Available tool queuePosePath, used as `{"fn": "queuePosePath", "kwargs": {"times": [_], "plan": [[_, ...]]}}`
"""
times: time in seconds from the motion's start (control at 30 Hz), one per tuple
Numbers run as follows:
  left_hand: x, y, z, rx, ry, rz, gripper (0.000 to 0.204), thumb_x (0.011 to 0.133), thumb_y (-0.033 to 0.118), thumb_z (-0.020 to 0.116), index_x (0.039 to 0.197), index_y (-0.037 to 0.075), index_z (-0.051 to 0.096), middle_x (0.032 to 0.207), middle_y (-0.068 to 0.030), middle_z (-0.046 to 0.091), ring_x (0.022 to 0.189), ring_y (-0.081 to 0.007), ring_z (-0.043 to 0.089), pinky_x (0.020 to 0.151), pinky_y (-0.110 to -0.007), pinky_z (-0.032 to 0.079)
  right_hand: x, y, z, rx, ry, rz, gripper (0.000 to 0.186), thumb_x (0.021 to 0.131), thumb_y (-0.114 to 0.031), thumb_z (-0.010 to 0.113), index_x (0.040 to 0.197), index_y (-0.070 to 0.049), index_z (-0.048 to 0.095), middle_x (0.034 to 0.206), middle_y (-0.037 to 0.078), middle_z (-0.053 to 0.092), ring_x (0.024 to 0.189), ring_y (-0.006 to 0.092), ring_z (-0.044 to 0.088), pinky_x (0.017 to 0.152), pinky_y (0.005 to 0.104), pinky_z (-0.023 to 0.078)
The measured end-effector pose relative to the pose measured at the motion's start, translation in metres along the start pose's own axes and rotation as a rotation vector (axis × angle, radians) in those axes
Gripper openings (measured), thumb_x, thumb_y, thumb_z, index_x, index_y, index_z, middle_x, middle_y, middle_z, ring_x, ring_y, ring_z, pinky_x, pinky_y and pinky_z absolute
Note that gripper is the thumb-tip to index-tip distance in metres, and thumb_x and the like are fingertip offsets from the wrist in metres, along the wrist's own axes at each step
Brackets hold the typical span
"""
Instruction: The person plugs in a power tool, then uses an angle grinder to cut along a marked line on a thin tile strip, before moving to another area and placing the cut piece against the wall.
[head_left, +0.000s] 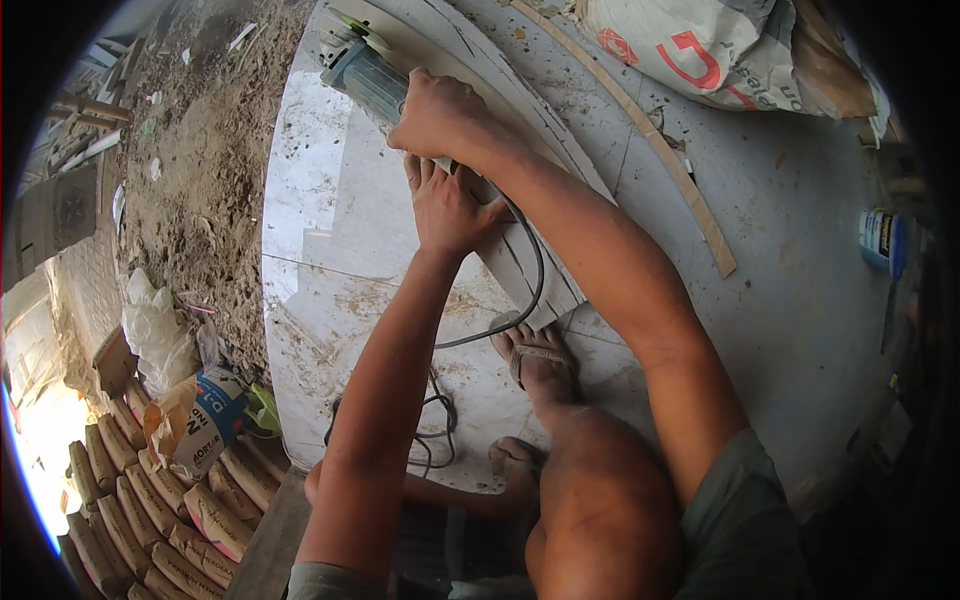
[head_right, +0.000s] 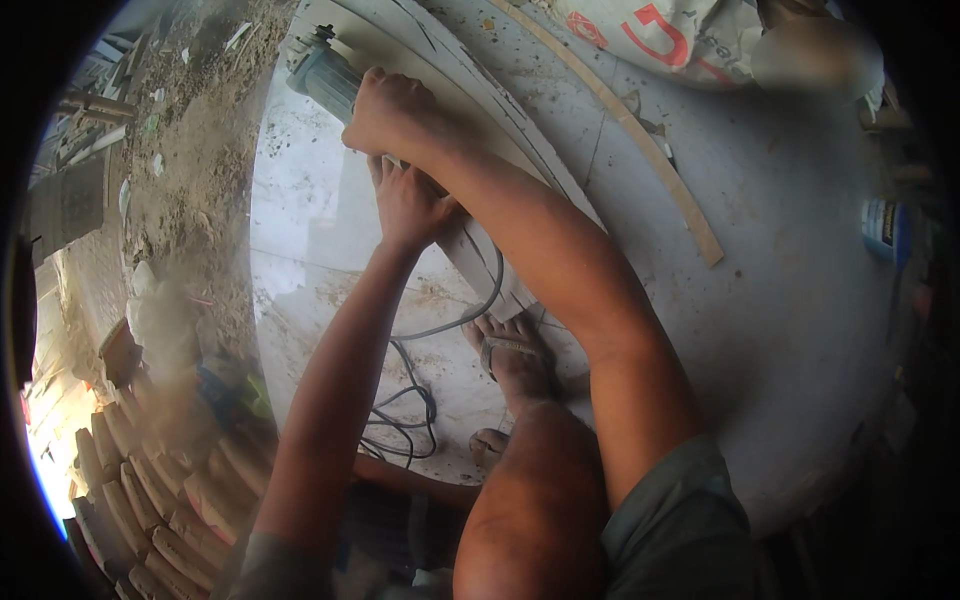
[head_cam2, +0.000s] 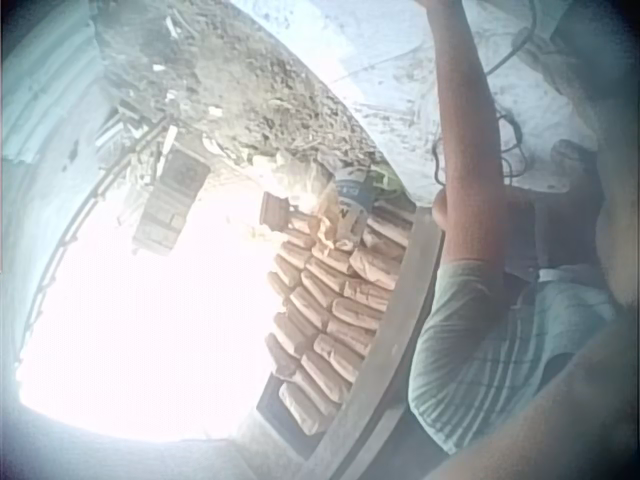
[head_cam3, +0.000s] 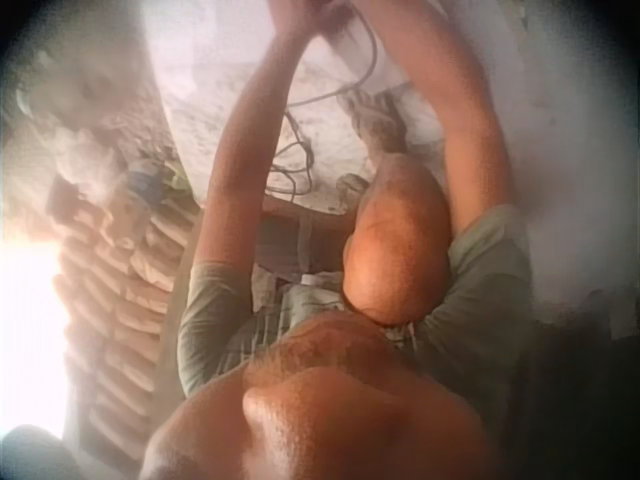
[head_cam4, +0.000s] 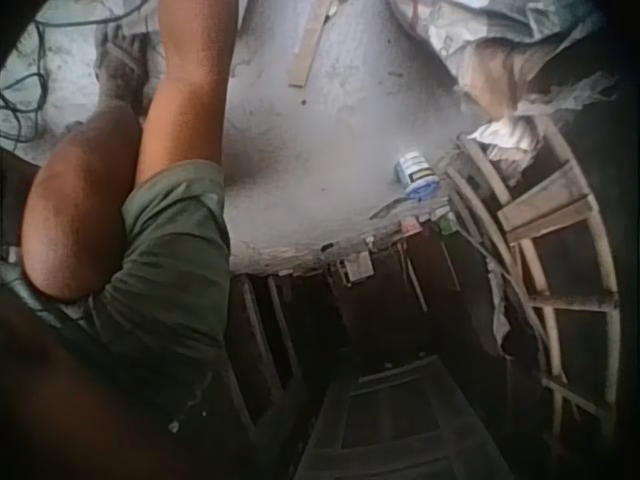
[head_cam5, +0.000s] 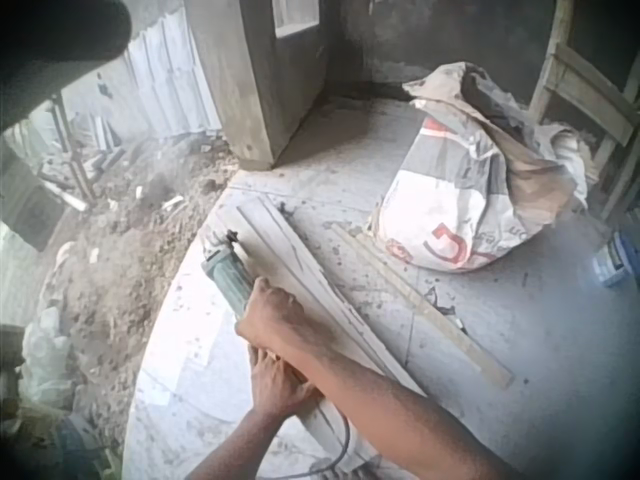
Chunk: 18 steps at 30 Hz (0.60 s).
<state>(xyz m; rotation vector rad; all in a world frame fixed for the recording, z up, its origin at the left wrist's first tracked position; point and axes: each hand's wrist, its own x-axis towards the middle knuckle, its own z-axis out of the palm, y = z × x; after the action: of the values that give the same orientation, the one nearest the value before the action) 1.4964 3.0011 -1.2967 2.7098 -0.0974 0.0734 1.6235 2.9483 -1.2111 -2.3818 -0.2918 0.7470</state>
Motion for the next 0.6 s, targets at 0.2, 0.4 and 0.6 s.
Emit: {"fn": "queuePosePath", "kwargs": {"times": [0.2, 0.4, 0.6], "plan": [[0.000, -0.002, 0.000, 0.049, 0.020, 0.042, 0.077, 0.078, 0.055, 0.073, 0.137, 0.006, 0.061, 0.144, -0.0230, 0.054, 0.147, -0.0419, 0.030, 0.126, -0.057, 0.009, -0.004, 0.001, -0.001, -0.009, 0.000, 0.010, 0.072, 0.072, -0.029, 0.081, 0.127, 0.007, 0.052, 0.116, 0.026, 0.069, 0.110, 0.0377, 0.070, 0.095, 0.0416, 0.058], [-0.002, 0.000, -0.001, 0.026, 0.054, 0.052, 0.070, 0.081, 0.052, 0.072, 0.134, 0.007, 0.064, 0.136, -0.0217, 0.061, 0.143, -0.0434, 0.035, 0.124, -0.059, 0.012, -0.009, 0.004, -0.001, -0.027, 0.000, 0.007, 0.073, 0.071, -0.030, 0.082, 0.128, 0.007, 0.053, 0.116, 0.026, 0.069, 0.110, 0.0383, 0.070, 0.094, 0.0423, 0.058], [-0.001, 0.003, -0.002, -0.013, 0.116, 0.065, 0.075, 0.079, 0.050, 0.076, 0.138, 0.007, 0.059, 0.142, -0.0189, 0.056, 0.142, -0.0410, 0.037, 0.123, -0.058, 0.016, -0.011, 0.008, -0.003, -0.028, -0.017, 0.014, 0.072, 0.072, -0.028, 0.080, 0.128, 0.008, 0.052, 0.116, 0.026, 0.069, 0.109, 0.0390, 0.070, 0.094, 0.0428, 0.058]]}}
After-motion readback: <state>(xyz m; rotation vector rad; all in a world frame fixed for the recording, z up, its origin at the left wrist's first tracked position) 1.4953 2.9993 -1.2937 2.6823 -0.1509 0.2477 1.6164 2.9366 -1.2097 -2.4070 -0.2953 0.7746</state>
